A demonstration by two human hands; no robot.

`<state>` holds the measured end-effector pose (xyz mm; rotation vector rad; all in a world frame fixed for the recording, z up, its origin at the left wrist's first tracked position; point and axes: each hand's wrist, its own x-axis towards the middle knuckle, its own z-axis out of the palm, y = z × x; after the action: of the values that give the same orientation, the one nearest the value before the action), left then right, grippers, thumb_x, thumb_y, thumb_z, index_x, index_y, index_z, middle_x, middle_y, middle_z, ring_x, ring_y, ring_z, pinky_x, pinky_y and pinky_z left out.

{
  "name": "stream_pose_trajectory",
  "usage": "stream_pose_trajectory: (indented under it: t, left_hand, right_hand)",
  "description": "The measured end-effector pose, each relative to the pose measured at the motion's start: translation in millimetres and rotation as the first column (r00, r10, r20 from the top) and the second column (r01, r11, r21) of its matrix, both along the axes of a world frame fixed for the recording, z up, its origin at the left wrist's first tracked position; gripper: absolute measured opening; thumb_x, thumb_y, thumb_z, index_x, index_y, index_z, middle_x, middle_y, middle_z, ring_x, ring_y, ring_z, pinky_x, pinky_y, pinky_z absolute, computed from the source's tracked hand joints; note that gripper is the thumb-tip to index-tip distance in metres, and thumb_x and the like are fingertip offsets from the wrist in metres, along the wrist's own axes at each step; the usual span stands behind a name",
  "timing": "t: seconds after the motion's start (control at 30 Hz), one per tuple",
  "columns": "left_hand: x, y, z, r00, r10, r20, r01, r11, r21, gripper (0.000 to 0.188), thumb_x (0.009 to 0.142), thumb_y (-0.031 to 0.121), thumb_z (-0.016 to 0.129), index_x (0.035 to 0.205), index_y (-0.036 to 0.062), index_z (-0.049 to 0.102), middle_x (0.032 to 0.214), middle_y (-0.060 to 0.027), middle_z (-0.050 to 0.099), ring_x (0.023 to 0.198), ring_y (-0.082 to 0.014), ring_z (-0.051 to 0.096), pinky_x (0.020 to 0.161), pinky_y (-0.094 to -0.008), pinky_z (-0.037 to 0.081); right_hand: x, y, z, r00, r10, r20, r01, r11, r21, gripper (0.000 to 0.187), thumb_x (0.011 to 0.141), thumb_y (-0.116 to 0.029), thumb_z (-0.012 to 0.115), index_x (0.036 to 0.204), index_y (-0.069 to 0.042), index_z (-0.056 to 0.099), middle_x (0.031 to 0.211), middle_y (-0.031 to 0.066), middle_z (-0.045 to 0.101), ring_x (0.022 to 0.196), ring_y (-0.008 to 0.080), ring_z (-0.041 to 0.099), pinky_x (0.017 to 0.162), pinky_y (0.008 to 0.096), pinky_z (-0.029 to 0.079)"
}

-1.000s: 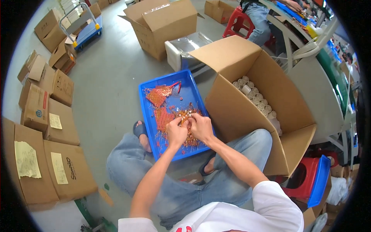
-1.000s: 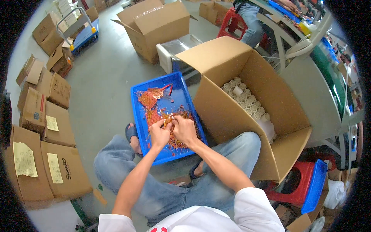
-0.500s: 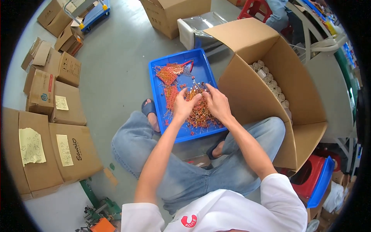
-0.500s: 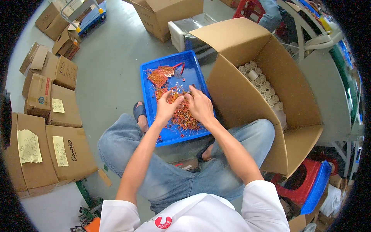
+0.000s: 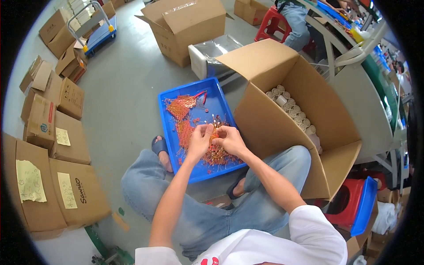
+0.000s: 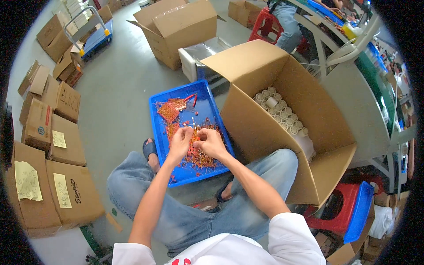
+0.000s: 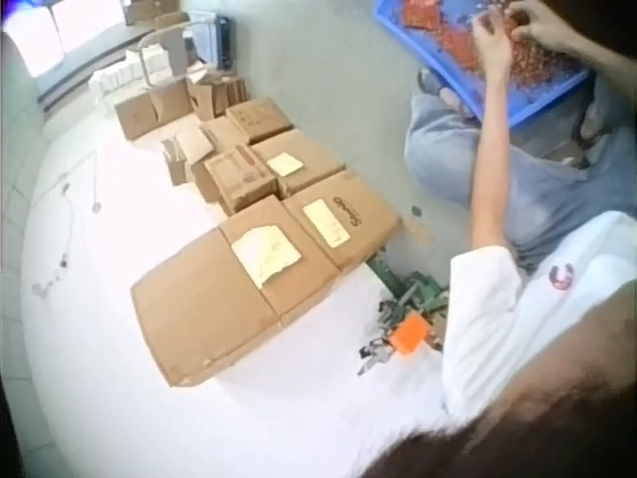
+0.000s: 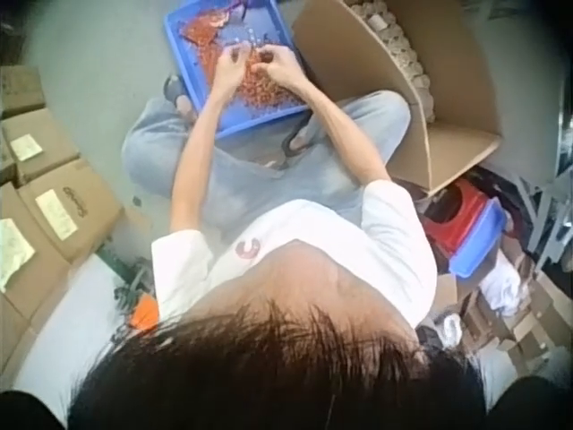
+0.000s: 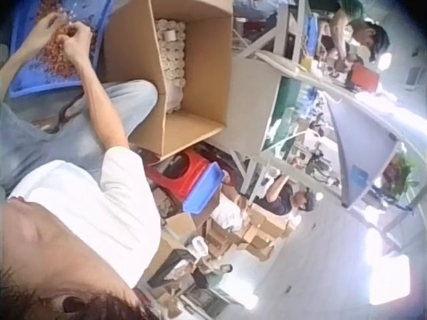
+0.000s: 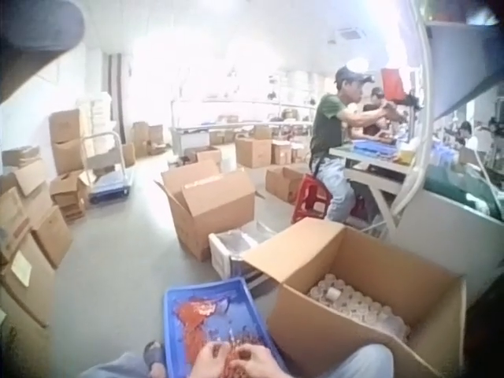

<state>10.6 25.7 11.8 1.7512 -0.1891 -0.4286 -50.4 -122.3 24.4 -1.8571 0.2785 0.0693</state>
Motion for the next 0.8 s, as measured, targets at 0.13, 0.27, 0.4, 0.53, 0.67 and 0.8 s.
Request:
stream_pose_trajectory:
  t: [0.13, 0.27, 0.4, 0.53, 0.67, 0.8]
  left_hand:
    - [-6, -7, 12, 0.945, -0.230, 0.234, 0.217, 0.973, 0.081, 0.036, 0.095, 0.023, 0.061, 0.120, -0.0023, 0.058, 0.115, -0.0176, 0.060, 0.108, -0.0290, 0.060, 0.092, -0.0370, 0.048]
    - [-3, -2, 12, 0.881, -0.246, 0.404, 0.218, 0.969, 0.115, 0.038, 0.089, 0.014, 0.065, 0.123, -0.0020, 0.059, 0.121, -0.0198, 0.056, 0.117, -0.0334, 0.055, 0.095, -0.0407, 0.047]
    - [-2, 2, 26, 0.953, -0.242, 0.183, 0.200, 0.955, 0.220, 0.037, 0.088, 0.013, 0.066, 0.121, -0.0032, 0.061, 0.118, -0.0226, 0.060, 0.113, -0.0346, 0.059, 0.097, -0.0400, 0.046]
    - [-4, 6, 23, 0.931, -0.236, 0.277, 0.182, 0.961, 0.206, 0.033, 0.088, 0.013, 0.065, 0.116, -0.0041, 0.063, 0.111, -0.0241, 0.065, 0.105, -0.0348, 0.063, 0.093, -0.0410, 0.048]
    - [-4, 5, 9, 0.937, -0.204, 0.284, 0.177, 0.977, 0.119, 0.027, 0.090, 0.012, 0.062, 0.112, -0.0044, 0.065, 0.101, -0.0261, 0.067, 0.094, -0.0363, 0.067, 0.082, -0.0444, 0.050]
    - [-24, -7, 21, 0.929, -0.117, 0.352, 0.025, 0.967, 0.254, 0.025, 0.090, 0.009, 0.063, 0.110, -0.0040, 0.065, 0.076, -0.0216, 0.067, 0.068, -0.0294, 0.068, 0.065, -0.0376, 0.051]
  right_hand:
    - [2, -5, 1, 0.987, -0.146, 0.070, 0.139, 0.986, 0.092, 0.026, 0.077, 0.000, 0.073, 0.102, 0.005, 0.068, 0.096, 0.0152, 0.073, 0.091, 0.0184, 0.070, 0.079, 0.0312, 0.055]
    - [3, -1, 2, 0.962, -0.173, 0.213, 0.138, 0.976, 0.170, 0.026, 0.079, 0.007, 0.067, 0.105, 0.005, 0.066, 0.097, 0.0126, 0.072, 0.091, 0.0157, 0.068, 0.082, 0.0296, 0.055]
    - [3, -4, 4, 0.931, -0.213, 0.297, 0.195, 0.977, 0.090, 0.030, 0.079, 0.007, 0.068, 0.109, 0.005, 0.064, 0.099, 0.0128, 0.071, 0.091, 0.0171, 0.068, 0.081, 0.0294, 0.055]
    - [3, -3, 13, 0.963, -0.203, 0.180, 0.146, 0.947, 0.286, 0.028, 0.082, 0.001, 0.070, 0.109, 0.003, 0.066, 0.097, 0.0124, 0.072, 0.089, 0.0169, 0.068, 0.081, 0.0316, 0.054]
    - [6, -10, 2, 0.986, -0.008, 0.167, -0.002, 0.998, 0.062, 0.024, 0.085, -0.003, 0.068, 0.109, 0.003, 0.065, 0.095, 0.0134, 0.072, 0.088, 0.0148, 0.067, 0.079, 0.0313, 0.054]
    - [-2, 2, -2, 0.956, -0.142, 0.256, 0.174, 0.979, -0.106, 0.019, 0.087, -0.001, 0.064, 0.105, 0.006, 0.065, 0.086, 0.0123, 0.073, 0.074, 0.0131, 0.068, 0.064, 0.0282, 0.053]
